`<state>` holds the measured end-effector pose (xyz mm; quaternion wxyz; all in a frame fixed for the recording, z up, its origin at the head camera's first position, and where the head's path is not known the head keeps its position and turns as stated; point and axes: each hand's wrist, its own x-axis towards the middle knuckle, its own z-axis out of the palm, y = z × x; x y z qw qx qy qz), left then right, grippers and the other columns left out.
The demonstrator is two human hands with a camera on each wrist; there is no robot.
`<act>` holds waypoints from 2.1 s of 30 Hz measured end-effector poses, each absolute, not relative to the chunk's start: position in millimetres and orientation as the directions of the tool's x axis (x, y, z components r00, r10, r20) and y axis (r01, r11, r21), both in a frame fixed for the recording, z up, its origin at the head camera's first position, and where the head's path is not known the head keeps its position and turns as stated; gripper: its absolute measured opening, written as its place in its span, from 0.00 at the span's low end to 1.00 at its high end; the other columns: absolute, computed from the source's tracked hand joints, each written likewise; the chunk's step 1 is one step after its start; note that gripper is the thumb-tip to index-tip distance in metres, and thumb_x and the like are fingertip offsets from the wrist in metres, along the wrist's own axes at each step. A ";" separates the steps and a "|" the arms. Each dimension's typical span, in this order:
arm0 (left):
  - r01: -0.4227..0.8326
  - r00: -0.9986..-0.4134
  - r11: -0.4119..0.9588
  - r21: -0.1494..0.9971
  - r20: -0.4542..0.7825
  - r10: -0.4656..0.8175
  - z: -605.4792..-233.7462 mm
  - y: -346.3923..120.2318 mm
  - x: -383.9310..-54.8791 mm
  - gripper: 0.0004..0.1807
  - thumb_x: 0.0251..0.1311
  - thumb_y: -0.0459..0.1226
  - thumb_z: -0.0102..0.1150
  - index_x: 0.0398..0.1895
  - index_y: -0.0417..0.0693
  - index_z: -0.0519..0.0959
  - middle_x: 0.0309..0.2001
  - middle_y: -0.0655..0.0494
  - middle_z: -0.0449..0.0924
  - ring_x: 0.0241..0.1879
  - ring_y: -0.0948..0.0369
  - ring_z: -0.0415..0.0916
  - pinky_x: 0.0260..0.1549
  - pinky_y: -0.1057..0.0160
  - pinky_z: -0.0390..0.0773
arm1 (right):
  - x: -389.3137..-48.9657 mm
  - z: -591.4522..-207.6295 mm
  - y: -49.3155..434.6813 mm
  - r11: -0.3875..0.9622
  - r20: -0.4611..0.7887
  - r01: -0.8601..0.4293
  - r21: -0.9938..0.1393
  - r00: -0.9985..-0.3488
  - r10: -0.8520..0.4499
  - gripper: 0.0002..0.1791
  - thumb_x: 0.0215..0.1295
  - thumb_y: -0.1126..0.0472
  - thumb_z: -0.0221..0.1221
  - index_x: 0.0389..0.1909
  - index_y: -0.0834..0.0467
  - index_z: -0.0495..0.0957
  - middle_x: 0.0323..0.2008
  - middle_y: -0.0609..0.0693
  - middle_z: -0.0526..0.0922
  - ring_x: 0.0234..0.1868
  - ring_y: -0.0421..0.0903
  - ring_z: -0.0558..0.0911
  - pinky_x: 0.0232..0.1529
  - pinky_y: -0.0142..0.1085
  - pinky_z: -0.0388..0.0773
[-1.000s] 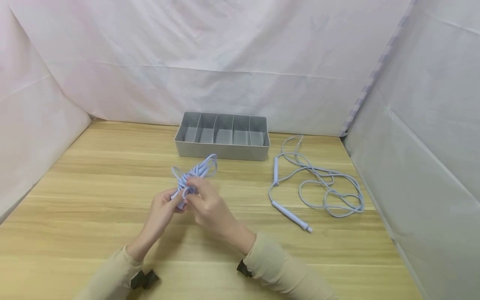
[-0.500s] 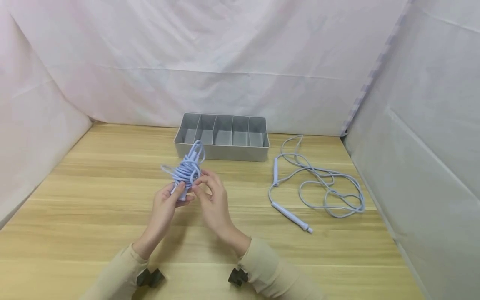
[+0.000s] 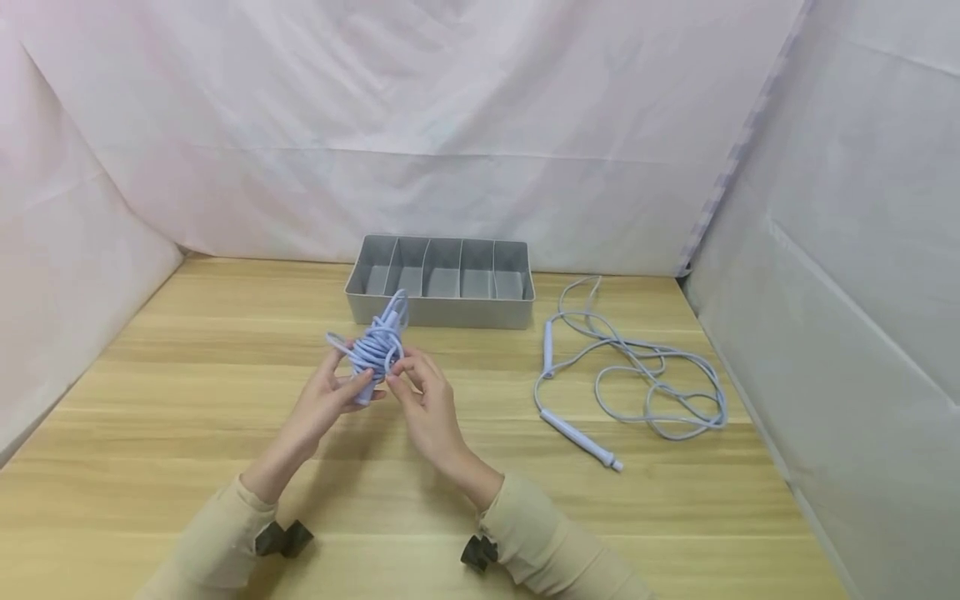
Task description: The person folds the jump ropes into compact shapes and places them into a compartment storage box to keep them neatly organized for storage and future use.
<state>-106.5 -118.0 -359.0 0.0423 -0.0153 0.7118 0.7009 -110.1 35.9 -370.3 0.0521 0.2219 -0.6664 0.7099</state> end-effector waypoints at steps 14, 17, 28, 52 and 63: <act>-0.162 -0.987 0.112 0.980 -0.160 -0.024 -364.5 -122.2 -125.9 0.29 0.46 0.28 0.65 0.55 0.36 0.67 0.47 0.40 0.78 0.44 0.55 0.78 0.46 0.60 0.75 | -107.4 -352.6 44.8 0.034 0.476 -0.502 -0.864 -0.836 -0.273 0.03 0.60 0.76 0.51 0.34 0.73 0.71 0.51 0.68 0.70 0.55 0.60 0.72 0.46 0.36 0.77; -0.200 -0.980 0.039 0.979 -0.200 0.005 -366.6 -123.6 -130.4 0.29 0.45 0.26 0.65 0.53 0.35 0.66 0.40 0.46 0.81 0.38 0.61 0.78 0.41 0.64 0.76 | -104.8 -343.3 48.6 0.103 0.474 -0.521 -0.847 -0.829 -0.298 0.04 0.60 0.76 0.52 0.35 0.73 0.71 0.51 0.69 0.71 0.53 0.60 0.73 0.46 0.37 0.77; -0.227 -0.974 -0.130 0.965 -0.221 0.059 -365.1 -117.2 -150.2 0.26 0.44 0.20 0.58 0.50 0.36 0.64 0.30 0.62 0.79 0.32 0.66 0.78 0.36 0.67 0.79 | -108.8 -344.1 67.0 0.216 0.536 -0.601 -0.769 -0.791 -0.295 0.14 0.56 0.77 0.55 0.45 0.72 0.73 0.54 0.66 0.70 0.55 0.59 0.71 0.51 0.46 0.73; -0.046 -0.947 0.034 0.998 -0.032 -0.320 -349.3 -69.1 -285.2 0.32 0.39 0.21 0.65 0.53 0.35 0.68 0.45 0.40 0.78 0.38 0.58 0.76 0.34 0.69 0.76 | -79.0 -365.1 98.9 0.318 0.598 -0.757 -0.571 -0.648 -0.472 0.11 0.57 0.69 0.56 0.42 0.59 0.76 0.58 0.55 0.68 0.60 0.50 0.68 0.53 0.44 0.72; -0.081 -0.907 0.405 0.911 0.101 -0.409 -363.3 -69.2 -279.5 0.27 0.35 0.30 0.73 0.41 0.35 0.71 0.39 0.41 0.81 0.44 0.49 0.75 0.48 0.58 0.69 | -76.3 -367.2 98.0 0.310 0.567 -0.749 -0.586 -0.652 -0.503 0.10 0.58 0.68 0.56 0.41 0.59 0.76 0.59 0.55 0.67 0.61 0.50 0.67 0.53 0.45 0.71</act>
